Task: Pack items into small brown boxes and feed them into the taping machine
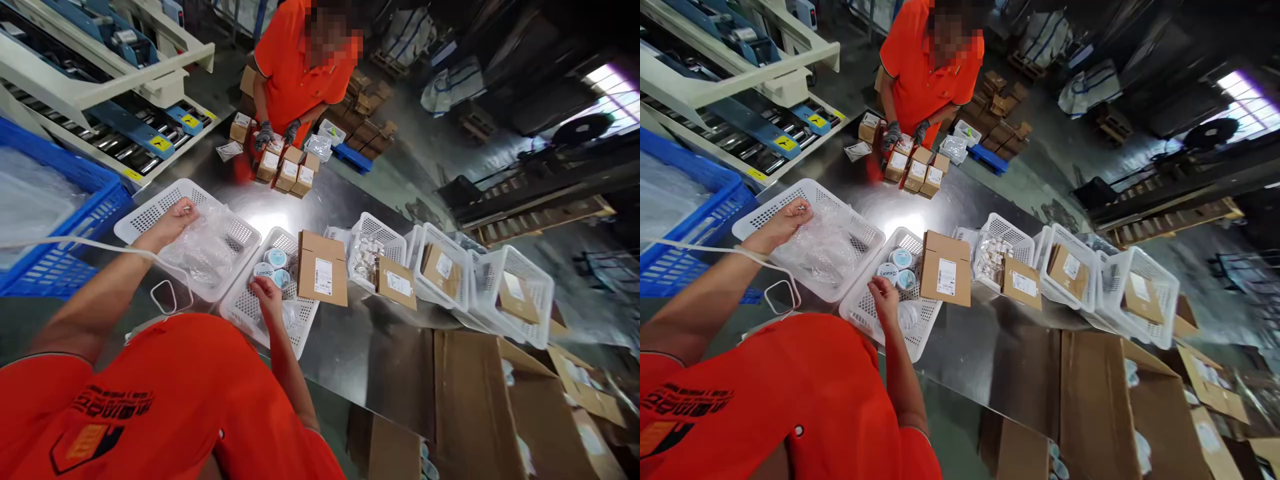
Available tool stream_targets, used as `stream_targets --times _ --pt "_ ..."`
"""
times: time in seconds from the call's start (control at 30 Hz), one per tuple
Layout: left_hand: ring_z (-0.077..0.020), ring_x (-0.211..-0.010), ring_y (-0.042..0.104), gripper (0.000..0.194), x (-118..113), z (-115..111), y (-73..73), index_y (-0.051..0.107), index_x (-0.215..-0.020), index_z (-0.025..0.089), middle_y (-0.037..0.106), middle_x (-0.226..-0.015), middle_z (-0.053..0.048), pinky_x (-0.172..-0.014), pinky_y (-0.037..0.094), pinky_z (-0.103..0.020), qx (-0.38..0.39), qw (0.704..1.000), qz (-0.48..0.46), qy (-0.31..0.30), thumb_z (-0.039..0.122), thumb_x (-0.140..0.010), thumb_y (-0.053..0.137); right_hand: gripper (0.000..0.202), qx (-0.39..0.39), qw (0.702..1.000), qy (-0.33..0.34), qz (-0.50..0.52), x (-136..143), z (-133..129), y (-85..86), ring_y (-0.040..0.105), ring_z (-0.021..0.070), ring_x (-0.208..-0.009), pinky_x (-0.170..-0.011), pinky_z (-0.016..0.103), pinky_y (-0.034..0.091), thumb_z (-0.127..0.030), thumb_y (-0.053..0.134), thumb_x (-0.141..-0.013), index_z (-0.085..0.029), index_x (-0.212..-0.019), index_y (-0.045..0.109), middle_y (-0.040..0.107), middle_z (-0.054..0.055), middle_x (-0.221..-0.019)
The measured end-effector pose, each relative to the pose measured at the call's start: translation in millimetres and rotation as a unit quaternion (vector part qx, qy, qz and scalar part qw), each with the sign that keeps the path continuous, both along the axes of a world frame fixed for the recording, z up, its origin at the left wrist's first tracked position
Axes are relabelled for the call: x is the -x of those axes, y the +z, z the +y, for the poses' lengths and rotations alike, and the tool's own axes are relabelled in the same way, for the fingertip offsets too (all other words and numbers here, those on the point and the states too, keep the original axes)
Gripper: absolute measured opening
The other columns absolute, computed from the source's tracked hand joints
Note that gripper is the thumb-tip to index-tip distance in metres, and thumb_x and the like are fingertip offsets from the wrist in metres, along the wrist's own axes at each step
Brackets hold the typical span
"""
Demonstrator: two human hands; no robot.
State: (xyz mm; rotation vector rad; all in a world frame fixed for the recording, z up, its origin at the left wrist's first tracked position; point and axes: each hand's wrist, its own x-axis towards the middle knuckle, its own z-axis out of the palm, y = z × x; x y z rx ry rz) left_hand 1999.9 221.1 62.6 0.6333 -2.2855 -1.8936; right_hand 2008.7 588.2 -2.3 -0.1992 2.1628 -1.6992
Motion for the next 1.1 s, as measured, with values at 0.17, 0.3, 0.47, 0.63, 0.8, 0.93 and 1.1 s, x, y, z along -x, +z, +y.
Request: stream_targets --times 0.17,0.3,0.47,0.63,0.8,0.93,1.1 --pt "-0.0114 -0.065 0.048 0.056 -10.5 67.7 -4.0 0.047 -0.091 0.026 0.054 -0.073 0.007 -0.064 0.045 -0.023 -0.092 0.987 0.097 -0.084 0.062 -0.081 0.089 0.056 0.181 0.978 -0.015 -0.107 24.4 -53.0 16.3 0.079 0.0246 -0.106 -0.085 0.033 0.064 -0.045 0.093 -0.078 -0.027 -0.127 0.073 0.084 0.008 -0.119" --pt "-0.0167 -0.071 0.055 0.050 -6.7 89.4 -13.4 0.057 -0.083 0.025 0.057 -0.073 0.003 -0.070 0.049 -0.029 0.016 0.979 0.092 -0.179 0.066 -0.084 0.085 0.037 0.162 0.978 -0.013 -0.127 37.7 -56.3 28.2 0.074 0.0208 -0.085 -0.075 0.030 0.060 -0.045 0.096 -0.072 -0.024 -0.097 0.078 0.081 0.002 -0.091" --pt "-0.0296 -0.108 0.069 0.027 -4.9 90.5 -14.0 0.061 -0.092 0.024 0.072 -0.105 -0.008 -0.105 0.058 -0.045 0.262 0.959 0.084 -0.070 0.028 -0.085 0.088 0.043 0.156 0.973 -0.068 -0.158 38.8 -41.3 27.7 0.061 0.0155 -0.064 -0.060 0.027 0.049 -0.042 0.102 -0.059 -0.025 -0.071 0.064 0.067 -0.004 -0.066" --pt "-0.0210 -0.085 0.064 0.026 -28.6 132.2 -19.4 0.055 -0.093 0.026 0.063 -0.091 0.000 -0.084 0.060 -0.035 0.159 0.982 0.072 -0.068 0.037 -0.092 0.079 0.059 0.185 0.961 -0.094 -0.183 15.3 -62.3 12.9 0.049 0.0110 -0.058 -0.059 0.025 0.048 -0.041 0.103 -0.062 -0.027 -0.066 0.046 0.050 -0.010 -0.058" --pt "-0.0180 -0.074 0.063 0.019 -38.2 145.1 -32.7 0.054 -0.074 0.024 0.063 -0.075 0.001 -0.074 0.057 -0.030 0.075 0.994 0.026 -0.078 0.032 -0.081 0.071 0.062 0.219 0.951 -0.054 -0.209 -12.8 -80.0 -3.8 0.061 0.0140 -0.072 -0.073 0.028 0.060 -0.039 0.104 -0.066 -0.027 -0.067 0.043 0.055 -0.008 -0.067" --pt "-0.0265 -0.097 0.077 0.009 -26.7 108.2 -26.6 0.069 -0.074 0.023 0.080 -0.094 -0.008 -0.091 0.067 -0.040 0.121 0.992 0.016 -0.025 0.019 -0.078 0.061 0.052 0.143 0.957 -0.150 -0.203 3.0 -50.8 -15.1 0.072 0.0199 -0.081 -0.070 0.029 0.063 -0.049 0.098 -0.075 -0.028 -0.079 0.050 0.063 -0.004 -0.076" --pt "-0.0347 -0.125 0.077 0.024 -23.0 86.7 -1.8 0.082 -0.098 0.022 0.085 -0.120 -0.011 -0.116 0.062 -0.050 0.373 0.926 -0.004 -0.054 0.017 -0.089 0.060 0.042 -0.142 0.947 -0.282 -0.053 41.7 -13.4 -30.7 0.076 0.0315 -0.098 -0.082 0.041 0.067 -0.051 0.091 -0.090 -0.027 -0.090 0.056 0.069 0.006 -0.081"
